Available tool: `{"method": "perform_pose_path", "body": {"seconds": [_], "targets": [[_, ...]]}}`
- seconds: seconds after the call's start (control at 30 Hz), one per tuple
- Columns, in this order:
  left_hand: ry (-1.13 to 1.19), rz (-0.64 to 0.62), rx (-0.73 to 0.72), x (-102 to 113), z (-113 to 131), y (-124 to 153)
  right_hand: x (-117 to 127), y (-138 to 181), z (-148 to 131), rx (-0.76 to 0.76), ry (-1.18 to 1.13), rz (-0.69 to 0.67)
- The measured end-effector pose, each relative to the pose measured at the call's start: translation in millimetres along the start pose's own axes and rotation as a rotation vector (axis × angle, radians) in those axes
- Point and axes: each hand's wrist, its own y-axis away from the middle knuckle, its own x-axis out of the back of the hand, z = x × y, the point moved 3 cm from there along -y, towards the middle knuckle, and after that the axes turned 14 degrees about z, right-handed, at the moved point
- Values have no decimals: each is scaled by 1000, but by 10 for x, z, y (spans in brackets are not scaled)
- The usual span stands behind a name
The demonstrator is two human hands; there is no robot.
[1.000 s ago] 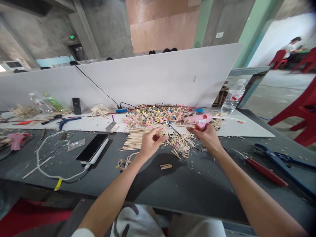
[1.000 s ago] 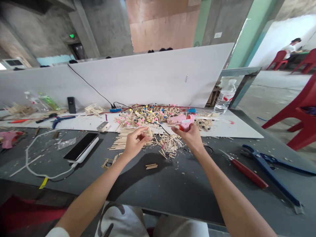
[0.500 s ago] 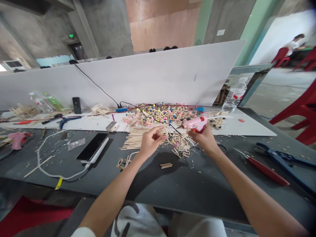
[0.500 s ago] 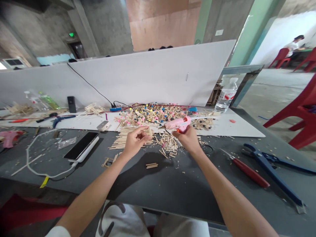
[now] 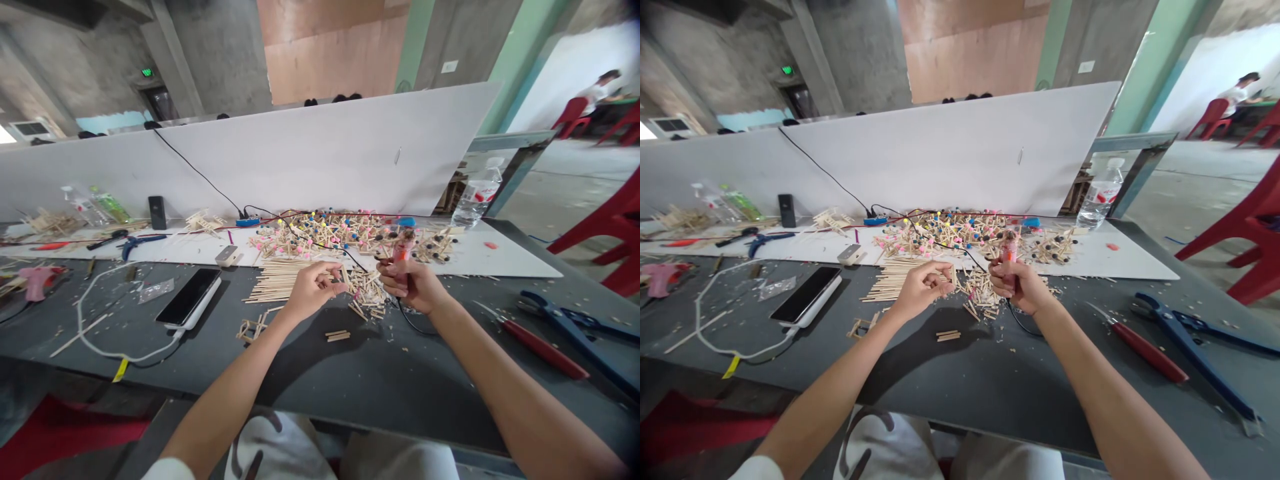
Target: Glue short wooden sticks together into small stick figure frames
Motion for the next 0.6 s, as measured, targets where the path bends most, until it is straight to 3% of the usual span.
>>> {"method": "perform_pose_path", "body": {"seconds": [0.3,0.6], "targets": [[270,-149,166,-151,51,82,-104,18,179,-72,118,-43],[353,-22,166,-180,-10,74,-141,20,291,-97,214,-83]]}}
